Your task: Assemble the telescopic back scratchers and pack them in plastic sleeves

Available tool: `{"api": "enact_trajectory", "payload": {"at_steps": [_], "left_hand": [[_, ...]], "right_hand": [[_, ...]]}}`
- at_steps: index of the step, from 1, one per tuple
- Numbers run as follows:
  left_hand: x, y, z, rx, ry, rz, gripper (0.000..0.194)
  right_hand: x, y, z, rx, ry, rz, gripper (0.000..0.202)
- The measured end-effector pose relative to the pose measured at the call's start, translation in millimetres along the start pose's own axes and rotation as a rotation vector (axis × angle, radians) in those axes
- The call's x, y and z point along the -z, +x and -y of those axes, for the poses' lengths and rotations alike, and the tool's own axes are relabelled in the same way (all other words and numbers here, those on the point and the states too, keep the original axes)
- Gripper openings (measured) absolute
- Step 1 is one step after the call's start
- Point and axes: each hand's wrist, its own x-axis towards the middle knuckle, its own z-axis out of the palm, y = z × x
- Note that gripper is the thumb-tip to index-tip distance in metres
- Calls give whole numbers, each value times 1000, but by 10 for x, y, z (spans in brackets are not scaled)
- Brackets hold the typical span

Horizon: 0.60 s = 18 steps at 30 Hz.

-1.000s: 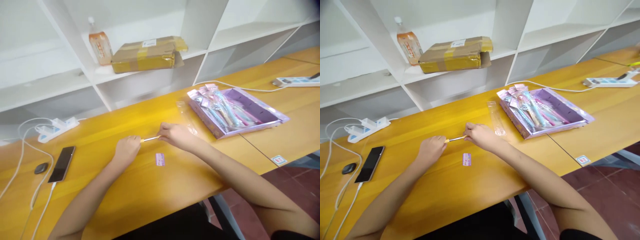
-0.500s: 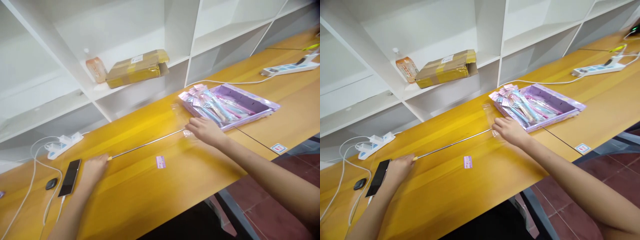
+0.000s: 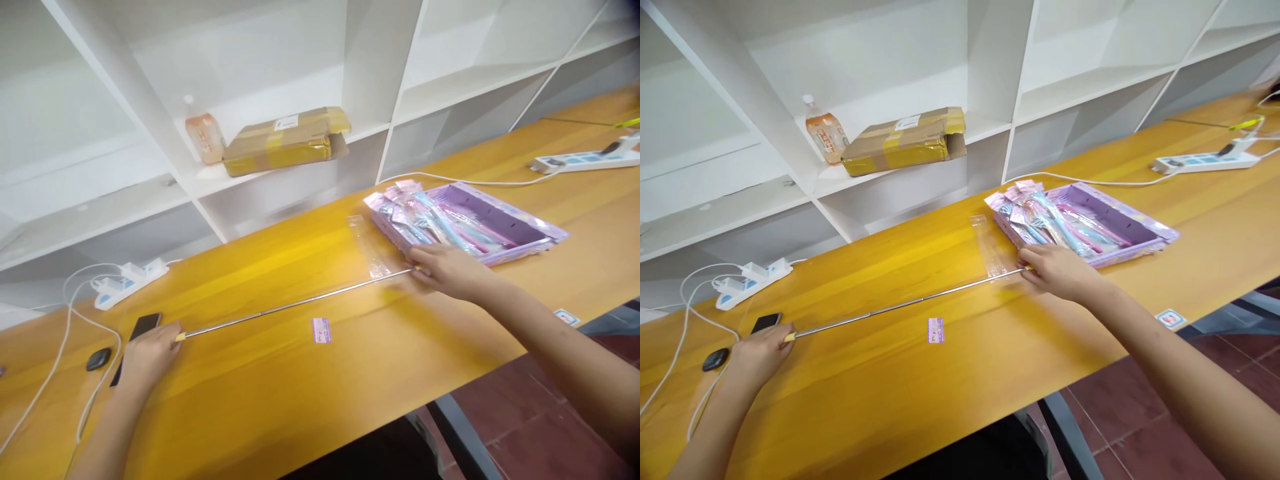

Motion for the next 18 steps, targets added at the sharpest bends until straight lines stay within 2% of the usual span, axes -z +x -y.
{"api": "enact_trajectory", "payload": {"at_steps": [4,6,9,13,16,18], "left_hand": [[4,-14,11,-28,-16,-26,32],[-26,-38,30,-33,-39,-4,32],[-84,-68,40,-35,-80,68,32],[-88,40,-100,31,-140,270,31],[-11,295,-376,111,-180,498,27],[54,521,-624,173,-195,606,26]], "right_hand": [[6,-27,-1,-132,139,212,24],[4,-21,20,-137,198,220,27],[16,9,58,-121,212,152,36],[45,75,126,-87,188,58,43],[43,194,269,-34,141,-9,37],[30,328,446,-1,118,-22,31]]}}
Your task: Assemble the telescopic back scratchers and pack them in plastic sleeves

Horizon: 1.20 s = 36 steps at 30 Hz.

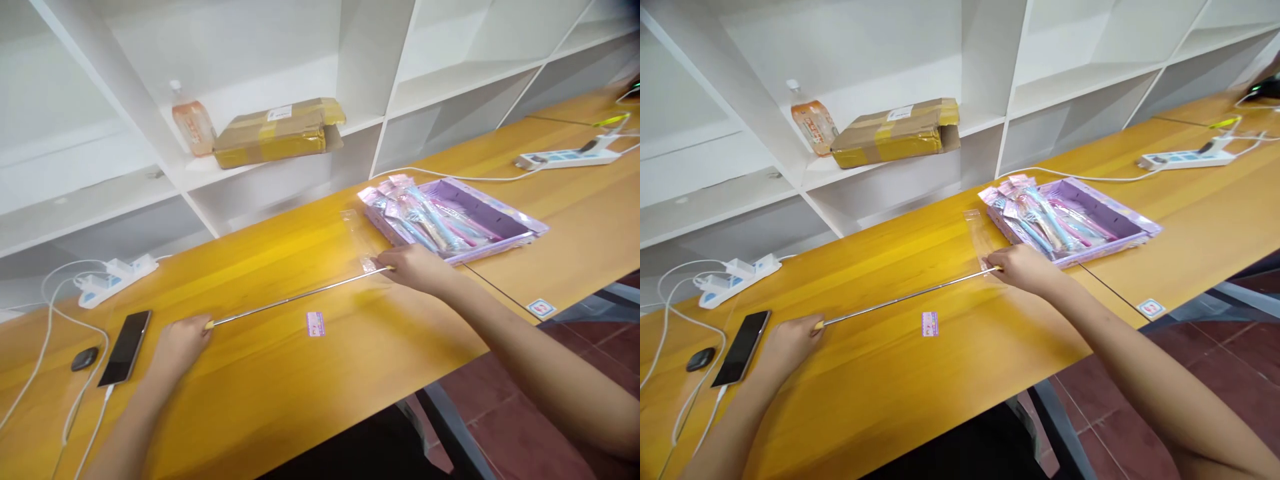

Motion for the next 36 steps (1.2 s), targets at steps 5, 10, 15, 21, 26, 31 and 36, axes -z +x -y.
{"api": "enact_trajectory", "payload": {"at_steps": [5,10,15,21,26,31,36], "left_hand": [[274,296,-820,-35,-112,141,29],[437,442,-1387,-97,-184,265,35],[387,449,-1470,-67,-202,292,35],[261,432,-1483,-45,-247,298,34],[233,415,-1450,-58,-259,294,31],[314,405,-1303,-68,-240,266,33],[342,442,-1135,-40,-171,201,31]], "right_hand": [[-225,434,712,9,-25,139,19],[-647,696,1380,6,-10,330,16],[-809,747,1523,-18,-6,357,21],[-703,817,1547,8,-20,401,26],[-686,815,1585,45,-31,444,22],[-580,865,1614,71,-55,441,20],[-547,924,1457,28,-104,405,20]]}}
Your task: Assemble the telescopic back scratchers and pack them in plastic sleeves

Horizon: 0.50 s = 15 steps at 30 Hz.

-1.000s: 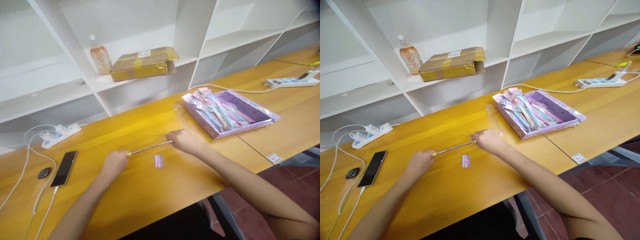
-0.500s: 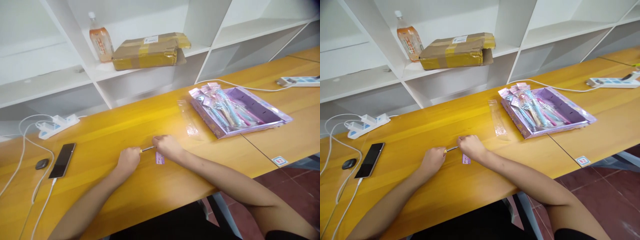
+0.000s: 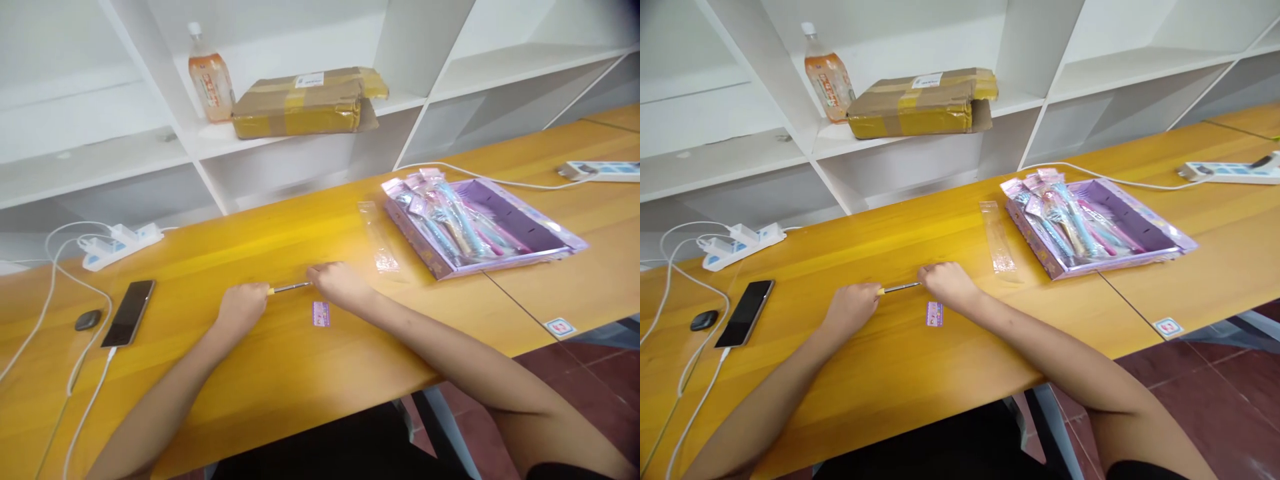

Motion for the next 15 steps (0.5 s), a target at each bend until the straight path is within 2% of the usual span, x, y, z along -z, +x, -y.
{"api": "enact_trajectory", "payload": {"at_steps": [2,4,7,9,11,13,15], "left_hand": [[-24,-6,166,31,36,-30,31],[-75,-53,458,73,77,-67,30],[-188,-220,1121,96,138,-169,27],[-276,-371,1595,31,137,-259,27],[-353,-515,1956,0,120,-387,31],[-395,-620,2127,1,131,-457,36],[-396,-680,2126,-10,114,-491,38]], "right_hand": [[-37,-38,-210,-50,-19,-17,20],[-84,-154,-526,-92,-37,-34,20],[-146,-497,-1142,-129,-77,-105,23],[-171,-795,-1548,-128,-99,-203,26],[-178,-1071,-1855,-121,-83,-279,29],[-169,-1270,-2013,-94,-53,-293,30],[-156,-1375,-2039,-113,-26,-316,29]]}}
